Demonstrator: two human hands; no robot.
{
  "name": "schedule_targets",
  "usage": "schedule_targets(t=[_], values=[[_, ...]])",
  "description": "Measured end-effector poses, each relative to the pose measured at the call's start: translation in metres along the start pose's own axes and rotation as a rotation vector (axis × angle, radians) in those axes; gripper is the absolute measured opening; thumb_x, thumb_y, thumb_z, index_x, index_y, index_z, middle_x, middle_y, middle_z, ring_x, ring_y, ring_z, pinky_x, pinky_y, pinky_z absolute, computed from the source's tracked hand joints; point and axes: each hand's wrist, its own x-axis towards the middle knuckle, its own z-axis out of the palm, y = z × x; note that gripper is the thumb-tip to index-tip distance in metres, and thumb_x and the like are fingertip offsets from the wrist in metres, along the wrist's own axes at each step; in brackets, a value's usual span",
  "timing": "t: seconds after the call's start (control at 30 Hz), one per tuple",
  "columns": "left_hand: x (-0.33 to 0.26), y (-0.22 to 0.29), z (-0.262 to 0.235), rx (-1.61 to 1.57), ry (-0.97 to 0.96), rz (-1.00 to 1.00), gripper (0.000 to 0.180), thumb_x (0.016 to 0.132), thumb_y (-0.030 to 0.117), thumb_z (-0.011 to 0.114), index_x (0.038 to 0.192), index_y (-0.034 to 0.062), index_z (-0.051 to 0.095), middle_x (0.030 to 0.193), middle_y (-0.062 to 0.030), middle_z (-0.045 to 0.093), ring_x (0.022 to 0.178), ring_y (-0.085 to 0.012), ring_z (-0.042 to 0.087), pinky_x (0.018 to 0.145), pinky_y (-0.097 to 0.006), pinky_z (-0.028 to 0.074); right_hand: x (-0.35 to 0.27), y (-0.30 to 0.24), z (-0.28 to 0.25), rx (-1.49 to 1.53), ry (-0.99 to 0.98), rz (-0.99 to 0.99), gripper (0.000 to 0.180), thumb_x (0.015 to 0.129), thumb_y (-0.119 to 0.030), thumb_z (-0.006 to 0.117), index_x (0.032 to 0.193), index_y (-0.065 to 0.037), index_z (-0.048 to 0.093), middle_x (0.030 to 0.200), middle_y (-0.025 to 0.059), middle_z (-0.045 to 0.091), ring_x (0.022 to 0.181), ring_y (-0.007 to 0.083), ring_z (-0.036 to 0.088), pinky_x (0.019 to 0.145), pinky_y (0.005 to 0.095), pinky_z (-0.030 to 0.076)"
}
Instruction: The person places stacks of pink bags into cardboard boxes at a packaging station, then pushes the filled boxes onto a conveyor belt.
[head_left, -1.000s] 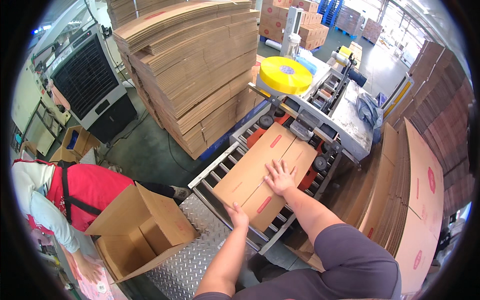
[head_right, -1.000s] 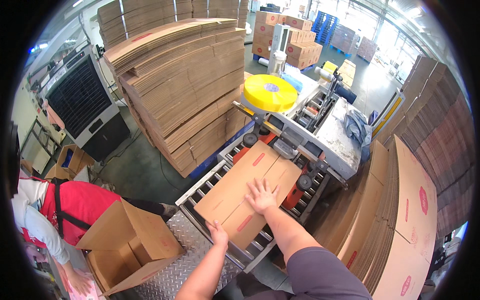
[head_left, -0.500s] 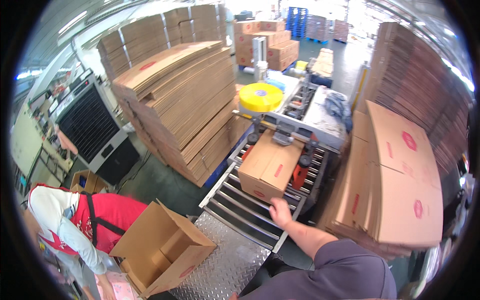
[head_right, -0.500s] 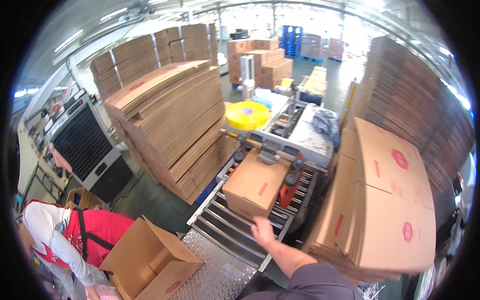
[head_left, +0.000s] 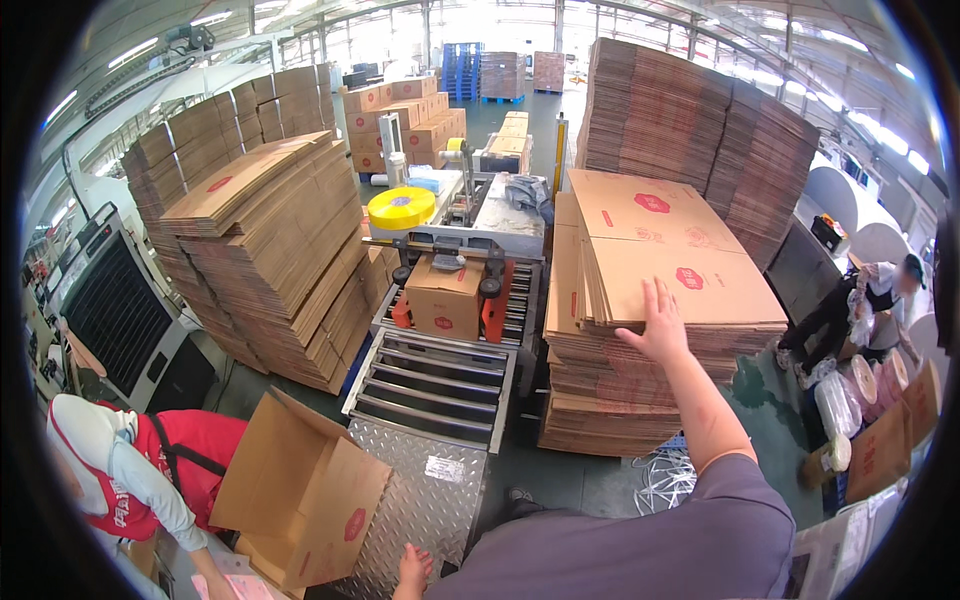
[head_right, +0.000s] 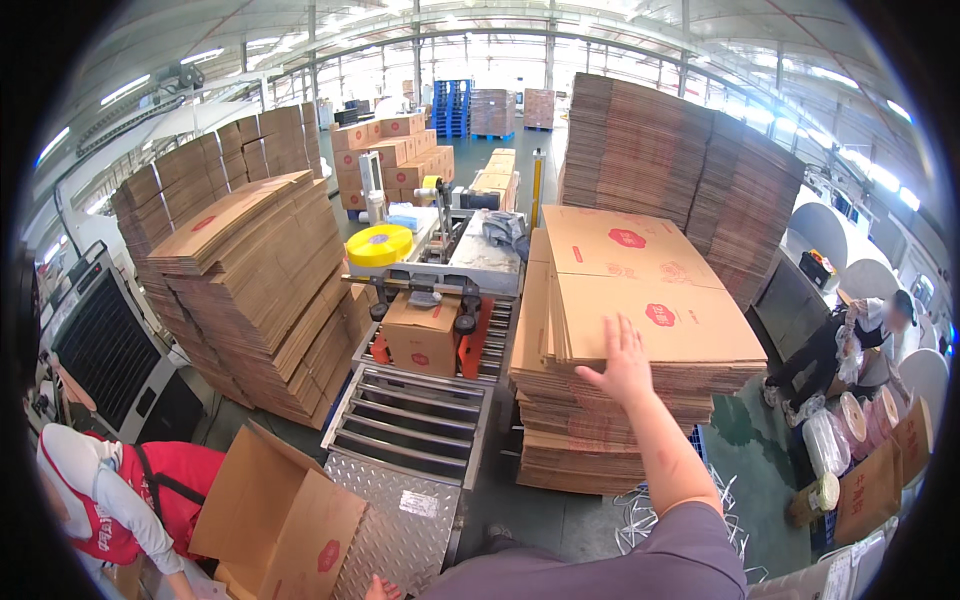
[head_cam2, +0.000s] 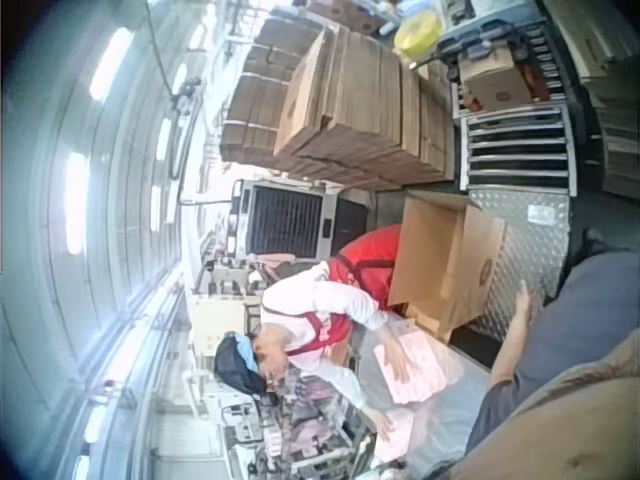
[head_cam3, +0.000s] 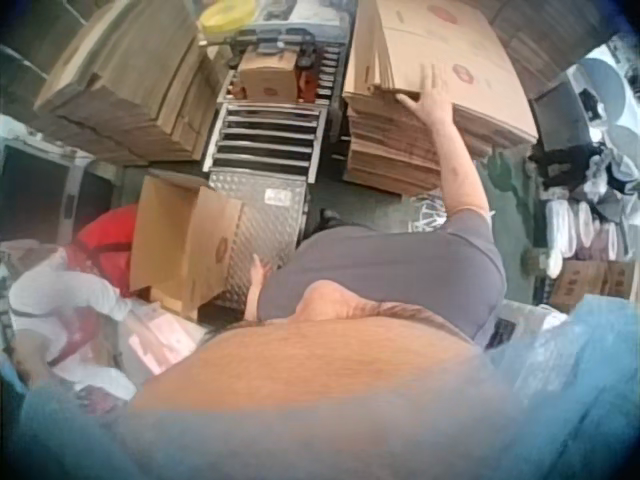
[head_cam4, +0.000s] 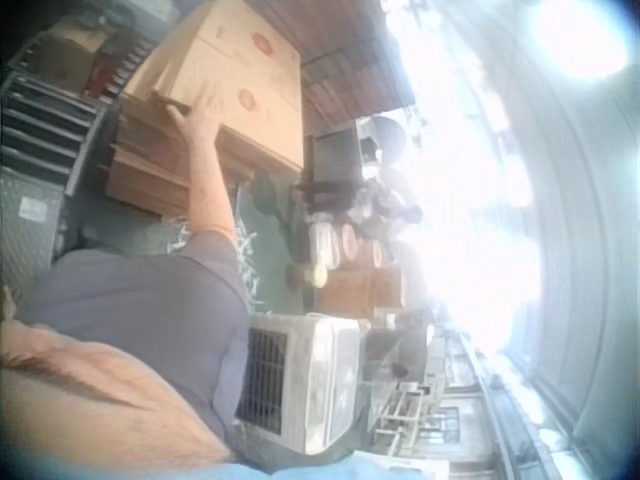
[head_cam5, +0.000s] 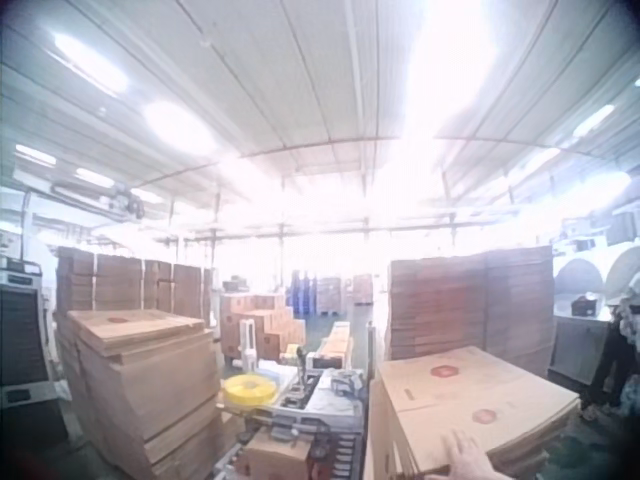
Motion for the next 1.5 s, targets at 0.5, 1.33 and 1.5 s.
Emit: schedule_targets(t=[0.5,1.33,1.5], values=[[-0.098,-0.020,-0.045,0.019,0.153,0.279,0.057,0.095,0.036,0.062,0.135,-0.0019,0.046,0.120,-0.0205,0.064,0.095,-0.0231,0.065,0.077,-0.032,0.053,0.050,-0.135,-0.175,0.043,0.375,-0.843,0.016,0.072,-0.020,0.068,0.071,-0.013,0.055,0.071,0.0002,0.048,0.065,0.0149,0.055,0.058,0.0293,0.044],[-0.358,0.151,0.086,1.369,1.343,0.780,0.053,0.071,0.034,0.079,0.117,0.0139,0.063,0.131,-0.0034,0.056,0.119,-0.0278,0.050,0.104,-0.051,0.033,0.011,-0.363,0.049,0.672,-1.014,-1.420,0.056,0.088,-0.047,0.059,0.126,-0.006,0.053,0.107,0.0215,0.066,0.104,0.0377,0.063,0.090,0.0452,0.049],[-0.344,0.100,0.087,1.218,1.157,0.964,0.054,0.058,0.043,0.082,0.104,0.0197,0.066,0.115,-0.0013,0.059,0.112,-0.0281,0.051,0.098,-0.049,0.030,0.017,-0.378,0.098,0.657,-1.078,-1.588,0.040,0.095,-0.038,0.055,0.116,-0.004,0.049,0.096,0.0232,0.067,0.093,0.0408,0.065,0.081,0.0487,0.051]])
